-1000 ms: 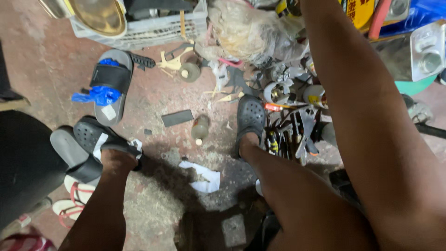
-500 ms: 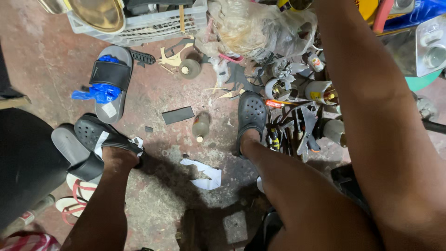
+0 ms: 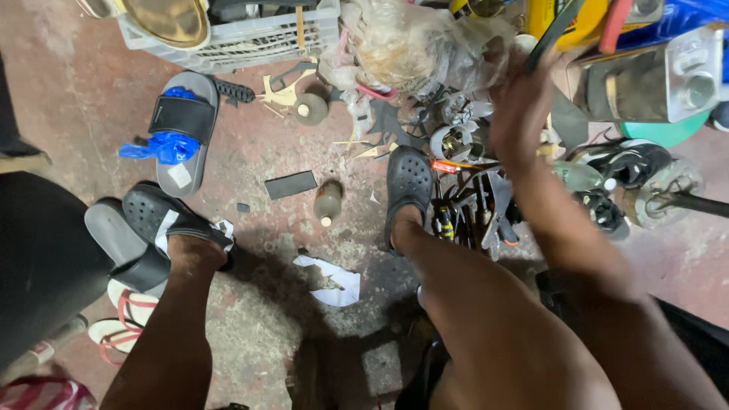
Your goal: The person applies a dark paste to the sole of a Birkenstock-style sandal using a small spatula, spreading it along the edges and into the grooves. The person holds the sandal in one hand and uses the other to apply and smooth the material.
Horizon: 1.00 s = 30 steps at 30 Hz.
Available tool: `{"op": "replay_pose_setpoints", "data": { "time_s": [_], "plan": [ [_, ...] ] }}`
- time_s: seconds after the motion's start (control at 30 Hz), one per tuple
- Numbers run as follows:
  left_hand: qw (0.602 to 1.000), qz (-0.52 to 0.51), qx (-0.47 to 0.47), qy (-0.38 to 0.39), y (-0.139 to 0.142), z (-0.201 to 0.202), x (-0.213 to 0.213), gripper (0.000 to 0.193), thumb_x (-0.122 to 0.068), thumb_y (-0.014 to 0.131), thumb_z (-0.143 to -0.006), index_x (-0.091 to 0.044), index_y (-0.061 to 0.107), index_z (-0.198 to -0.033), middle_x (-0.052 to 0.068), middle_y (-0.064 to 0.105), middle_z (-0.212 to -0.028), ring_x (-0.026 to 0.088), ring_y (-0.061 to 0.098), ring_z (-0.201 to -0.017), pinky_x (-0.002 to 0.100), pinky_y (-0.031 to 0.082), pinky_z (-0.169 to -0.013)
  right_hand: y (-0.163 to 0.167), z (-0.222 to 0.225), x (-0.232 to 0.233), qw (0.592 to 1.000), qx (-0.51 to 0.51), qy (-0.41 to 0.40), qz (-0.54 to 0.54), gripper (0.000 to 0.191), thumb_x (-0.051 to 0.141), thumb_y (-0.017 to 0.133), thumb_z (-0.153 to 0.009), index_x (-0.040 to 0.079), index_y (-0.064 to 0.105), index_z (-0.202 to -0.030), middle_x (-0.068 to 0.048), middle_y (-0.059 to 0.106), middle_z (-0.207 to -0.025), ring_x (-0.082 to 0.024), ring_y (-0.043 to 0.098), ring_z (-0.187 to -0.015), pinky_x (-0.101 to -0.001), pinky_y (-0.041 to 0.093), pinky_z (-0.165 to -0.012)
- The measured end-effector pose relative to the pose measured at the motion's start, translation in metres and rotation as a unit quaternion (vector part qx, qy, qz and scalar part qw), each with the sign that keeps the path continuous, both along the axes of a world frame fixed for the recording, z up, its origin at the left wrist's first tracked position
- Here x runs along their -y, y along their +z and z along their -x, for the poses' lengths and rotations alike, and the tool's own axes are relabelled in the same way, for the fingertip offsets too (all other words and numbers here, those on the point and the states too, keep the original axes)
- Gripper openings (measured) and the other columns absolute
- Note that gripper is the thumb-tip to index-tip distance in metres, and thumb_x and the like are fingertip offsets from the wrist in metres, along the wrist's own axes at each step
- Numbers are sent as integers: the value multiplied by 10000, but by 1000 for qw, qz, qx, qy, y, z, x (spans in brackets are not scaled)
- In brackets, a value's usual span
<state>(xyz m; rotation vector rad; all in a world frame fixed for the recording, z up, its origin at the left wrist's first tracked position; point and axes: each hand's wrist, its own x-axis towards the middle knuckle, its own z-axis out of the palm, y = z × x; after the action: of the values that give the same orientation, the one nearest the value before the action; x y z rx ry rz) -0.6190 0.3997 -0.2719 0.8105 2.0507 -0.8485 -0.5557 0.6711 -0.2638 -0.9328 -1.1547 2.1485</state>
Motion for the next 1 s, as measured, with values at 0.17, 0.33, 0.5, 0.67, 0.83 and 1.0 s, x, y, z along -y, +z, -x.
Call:
{"op": "replay_pose_setpoints", "data": {
  "time_s": [0.17,0.33,0.5,0.67,0.83,1.0],
  "plan": [
    [999,-35,-21,-10,12,-29,25,321,-351,610,-873,-162,743,-1096,92,738,-1133,285,700,-1088,422,530,-936,31,-73,67,989,71,99,-82,504,556,491,-1059,64,597,-1084,-64,651,-794,-179,617,-705,-310,487,-657],
    [978,-186,-91,29,43,-77,54,396,-359,683,-831,-122,705,-1147,124,712,-1153,327,680,-1110,449,519,-982,70,-150,99,979,182,91,20,410,425,584,-1094,19,631,-1066,-16,565,-732,-101,500,-589,-263,391,-526],
    [826,-521,-203,77,83,-154,103,507,-367,757,-789,-81,667,-1198,155,685,-1174,369,660,-1132,477,509,-1028,106,-232,106,993,99,61,11,250,340,610,-1037,96,611,-1090,-2,646,-790,-73,571,-648,-242,478,-580],
    [640,-707,-270,135,118,-306,186,635,-375,830,-748,-40,629,-1249,187,659,-1195,411,640,-1154,505,498,-1074,133,-305,115,985,150,-15,-86,202,289,640,-1070,99,605,-1129,-1,620,-814,-64,527,-661,-232,444,-586],
    [569,-736,-308,197,107,-392,230,772,-383,903,-706,0,592,-1300,218,633,-1216,453,620,-1176,533,487,-1120,148,-374,130,995,-16,-100,15,187,163,559,-1060,108,558,-1238,-58,684,-866,-107,616,-664,-248,537,-623],
    [572,-703,-374,196,103,-428,246,812,-273,958,-654,15,614,-1331,153,669,-1282,516,473,-1424,578,369,-1209,160,-419,150,992,-59,-110,13,243,119,513,-1064,94,524,-1305,-114,719,-1006,-162,697,-728,-262,572,-618]
  ]
}}
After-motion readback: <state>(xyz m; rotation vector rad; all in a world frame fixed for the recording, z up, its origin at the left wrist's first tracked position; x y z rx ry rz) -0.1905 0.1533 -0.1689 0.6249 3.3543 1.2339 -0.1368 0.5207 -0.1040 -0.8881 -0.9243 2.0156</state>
